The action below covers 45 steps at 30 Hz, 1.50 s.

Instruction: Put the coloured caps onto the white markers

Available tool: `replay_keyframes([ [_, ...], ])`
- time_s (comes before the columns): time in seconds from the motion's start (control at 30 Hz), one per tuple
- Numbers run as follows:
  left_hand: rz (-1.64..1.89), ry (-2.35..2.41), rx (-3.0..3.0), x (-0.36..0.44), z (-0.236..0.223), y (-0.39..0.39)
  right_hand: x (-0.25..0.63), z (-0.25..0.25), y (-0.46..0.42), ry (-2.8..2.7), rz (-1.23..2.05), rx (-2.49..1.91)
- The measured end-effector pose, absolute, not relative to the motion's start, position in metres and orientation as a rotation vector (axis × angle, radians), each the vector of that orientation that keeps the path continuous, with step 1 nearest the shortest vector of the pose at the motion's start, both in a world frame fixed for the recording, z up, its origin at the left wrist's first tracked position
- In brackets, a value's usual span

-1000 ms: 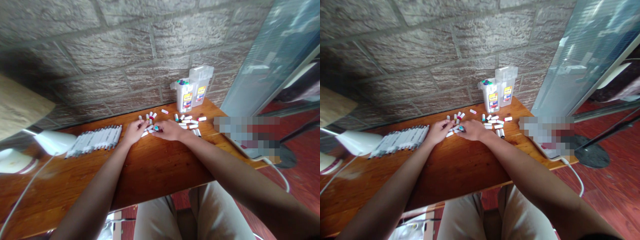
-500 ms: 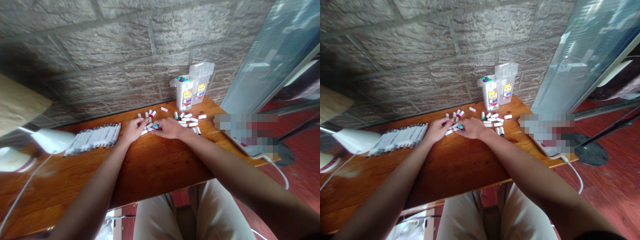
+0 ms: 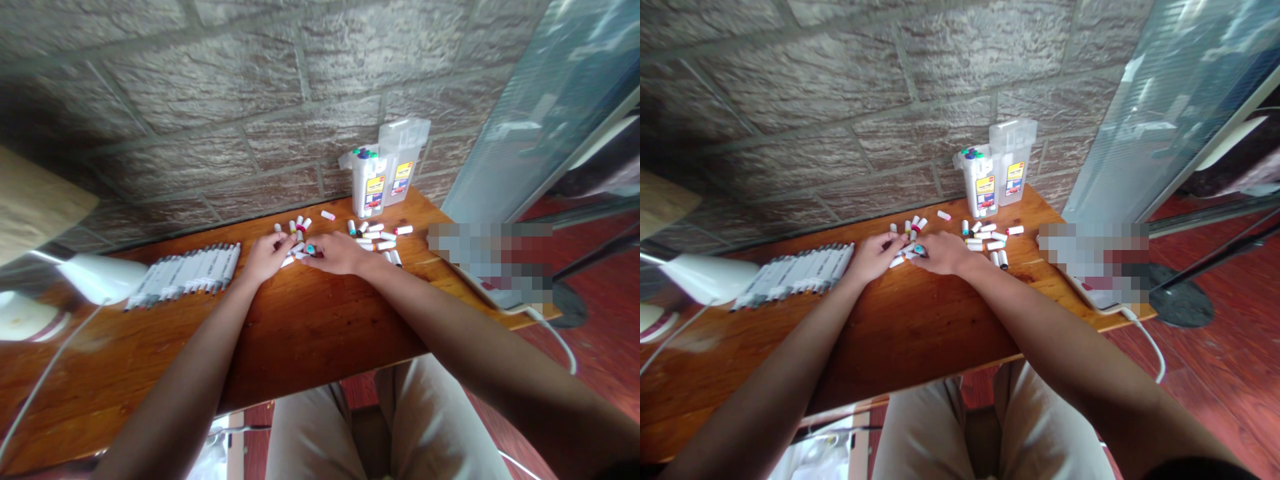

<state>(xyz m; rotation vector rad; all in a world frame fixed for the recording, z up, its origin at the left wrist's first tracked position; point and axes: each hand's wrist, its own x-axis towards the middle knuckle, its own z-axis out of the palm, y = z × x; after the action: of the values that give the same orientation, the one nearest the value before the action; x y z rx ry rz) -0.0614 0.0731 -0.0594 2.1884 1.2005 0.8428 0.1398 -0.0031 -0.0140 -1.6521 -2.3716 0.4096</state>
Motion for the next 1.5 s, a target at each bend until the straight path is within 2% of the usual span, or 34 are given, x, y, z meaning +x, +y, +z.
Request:
replay_keyframes([
  [1.5, 0.849, 1.193, 2.207, -0.0572, -0.057, 0.0694, 0.1402, -0.0198, -0.0002, -2.393, 0.358, -1.621],
])
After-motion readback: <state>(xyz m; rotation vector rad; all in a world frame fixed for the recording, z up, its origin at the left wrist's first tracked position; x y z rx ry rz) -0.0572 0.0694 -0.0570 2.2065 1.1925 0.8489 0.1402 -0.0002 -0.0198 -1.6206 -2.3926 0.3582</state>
